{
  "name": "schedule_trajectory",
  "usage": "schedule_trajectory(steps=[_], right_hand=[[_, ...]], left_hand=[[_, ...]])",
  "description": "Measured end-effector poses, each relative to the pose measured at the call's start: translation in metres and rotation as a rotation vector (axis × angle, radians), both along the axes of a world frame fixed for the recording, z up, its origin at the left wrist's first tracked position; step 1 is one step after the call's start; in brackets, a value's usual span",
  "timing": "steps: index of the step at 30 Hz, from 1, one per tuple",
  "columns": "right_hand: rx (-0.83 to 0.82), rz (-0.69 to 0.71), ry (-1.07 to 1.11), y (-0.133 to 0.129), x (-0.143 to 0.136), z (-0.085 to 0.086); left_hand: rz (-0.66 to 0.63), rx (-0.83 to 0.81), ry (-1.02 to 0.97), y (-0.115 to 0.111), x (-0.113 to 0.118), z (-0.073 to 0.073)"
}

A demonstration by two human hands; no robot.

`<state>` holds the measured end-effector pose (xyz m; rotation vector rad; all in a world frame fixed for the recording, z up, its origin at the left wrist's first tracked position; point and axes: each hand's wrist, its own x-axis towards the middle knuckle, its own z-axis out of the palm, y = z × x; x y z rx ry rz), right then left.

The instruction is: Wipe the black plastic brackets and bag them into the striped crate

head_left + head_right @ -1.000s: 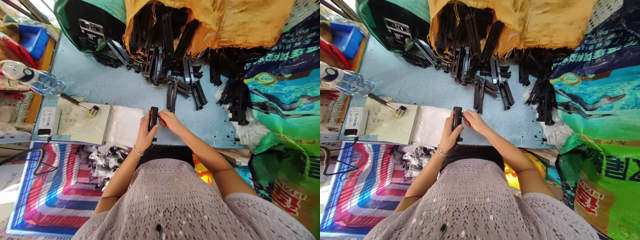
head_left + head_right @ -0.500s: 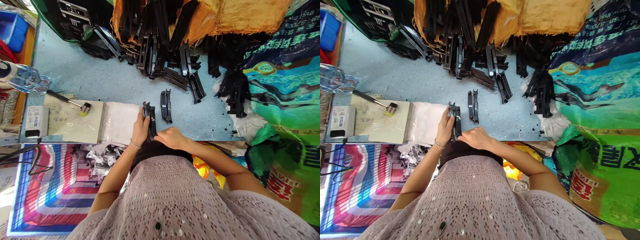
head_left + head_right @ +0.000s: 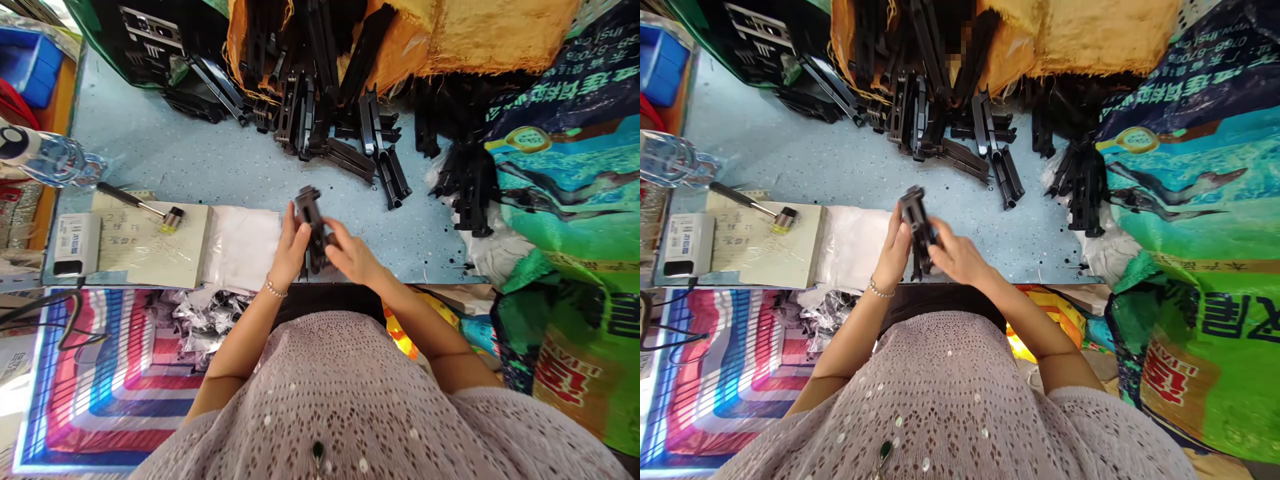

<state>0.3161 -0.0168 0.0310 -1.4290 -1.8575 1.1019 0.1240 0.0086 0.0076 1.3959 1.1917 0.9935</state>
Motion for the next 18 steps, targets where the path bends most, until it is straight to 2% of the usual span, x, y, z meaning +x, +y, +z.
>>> schedule_trajectory(steps=[1,3,5,7,9,11,13,15,18], right_hand=[[0.048,0.016,0.002,-0.005,-0.003,0.005],[0.176,-0.074,-0.05,-0.005,-0.009,0.011],[0.313,-0.159,-0.146,0.006,-0.011,0.009],[0.39,-0.126,-0.221,0.021,-0.011,0.004],[0.35,-0.111,-0.252,0.032,-0.01,0.001],[0.265,-0.129,-0.248,0.031,-0.012,0.002],[0.244,-0.012,-0.213,0.018,-0.017,0.005],[0.301,0.192,-0.176,-0.001,-0.027,0.006],[0.356,0.363,-0.167,-0.025,-0.041,-0.001]], left_hand=[[-0.021,-0.091,-0.088,0.0,0.001,0.005],[-0.068,-0.241,-0.187,-0.004,0.003,0.014],[-0.122,-0.315,-0.231,-0.01,0.004,0.02],[-0.146,-0.344,-0.258,-0.016,0.005,0.023],[-0.127,-0.365,-0.274,-0.019,0.006,0.023],[-0.067,-0.378,-0.277,-0.018,0.005,0.021],[0.007,-0.374,-0.273,-0.014,0.001,0.021],[0.06,-0.354,-0.265,-0.008,-0.005,0.022],[0.065,-0.317,-0.228,-0.002,-0.018,0.02]])
